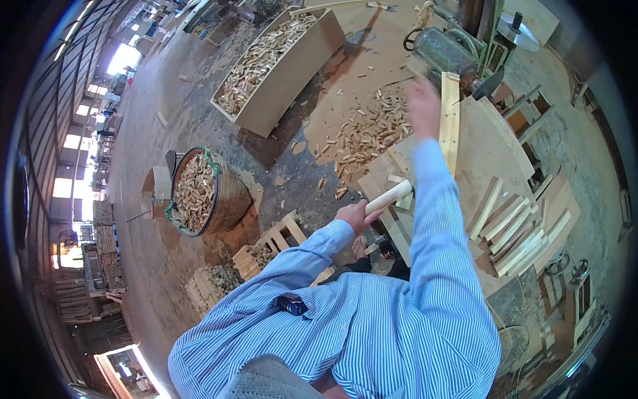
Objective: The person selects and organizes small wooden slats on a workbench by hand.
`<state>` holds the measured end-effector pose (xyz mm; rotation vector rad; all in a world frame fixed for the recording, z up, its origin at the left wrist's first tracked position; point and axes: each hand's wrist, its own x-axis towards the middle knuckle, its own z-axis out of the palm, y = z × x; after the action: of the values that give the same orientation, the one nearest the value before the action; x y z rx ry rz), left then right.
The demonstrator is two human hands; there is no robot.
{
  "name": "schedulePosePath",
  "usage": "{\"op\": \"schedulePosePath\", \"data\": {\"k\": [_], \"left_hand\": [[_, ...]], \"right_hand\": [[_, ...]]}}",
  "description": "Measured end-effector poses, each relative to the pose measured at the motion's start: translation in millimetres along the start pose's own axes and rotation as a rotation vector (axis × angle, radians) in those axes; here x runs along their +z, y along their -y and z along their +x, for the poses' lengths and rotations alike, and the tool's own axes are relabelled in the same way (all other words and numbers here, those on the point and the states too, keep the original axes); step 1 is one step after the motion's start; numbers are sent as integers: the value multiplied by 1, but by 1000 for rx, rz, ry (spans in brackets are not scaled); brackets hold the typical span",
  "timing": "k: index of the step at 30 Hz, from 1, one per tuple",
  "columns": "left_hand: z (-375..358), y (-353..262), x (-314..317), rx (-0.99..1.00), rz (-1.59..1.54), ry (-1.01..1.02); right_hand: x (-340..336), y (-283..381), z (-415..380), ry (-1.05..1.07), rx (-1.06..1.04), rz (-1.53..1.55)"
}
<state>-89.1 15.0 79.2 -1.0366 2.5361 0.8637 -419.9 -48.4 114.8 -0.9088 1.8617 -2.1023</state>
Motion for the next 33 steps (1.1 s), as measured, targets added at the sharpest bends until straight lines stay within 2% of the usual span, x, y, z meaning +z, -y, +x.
{"op": "schedulePosePath", "data": {"k": [1, 2, 5, 6, 8, 10, 12, 13, 14, 16, 17, 19, 21, 25, 27, 33], "left_hand": [[-5, 5, 4, 7, -3, -1], [-9, 11, 5, 18, 7, -4], [-16, 27, 3, 11, 13, 37], [-19, 35, 7, -10, 20, -5], [-23, 45, 18, -23, 3, -55], [-27, 50, 19, -75, 37, -11], [-38, 49, 22, -49, 75, -44], [-38, 51, 22, -16, 109, -85], [-37, 56, 24, 8, 99, -67], [-38, 59, 23, 33, 96, -38], [-38, 60, 24, 38, 110, -61], [-42, 60, 27, 49, 127, -80], [-42, 60, 27, 52, 111, -127], [-41, 59, 25, 42, 130, -152], [-40, 61, 25, 17, 138, -66], [-34, 60, 26, -13, 160, -43]], "right_hand": [[38, 43, 4, 212, 50, -113], [60, 84, 6, 289, -59, -295], [81, 98, -7, 234, -160, -395], [79, 94, -23, 215, -144, -421], [46, 61, -74, 157, -71, -283], [-7, 38, -142, 108, -112, -524], [-70, 40, -205, -30, -36, -694], [-94, 43, -223, -97, -40, -769], [-125, 41, -242, -154, -27, -918], [-168, 50, -259, -233, 53, -1025], [-184, 55, -262, -295, 108, -1104], [-203, 58, -263, -283, 136, -1198], [-211, 53, -257, -59, 455, -1295], [-196, 23, -235, -75, 390, -1234], [-180, 2, -213, -209, 280, -1049], [-123, -38, -122, -177, 296, -878]]}}
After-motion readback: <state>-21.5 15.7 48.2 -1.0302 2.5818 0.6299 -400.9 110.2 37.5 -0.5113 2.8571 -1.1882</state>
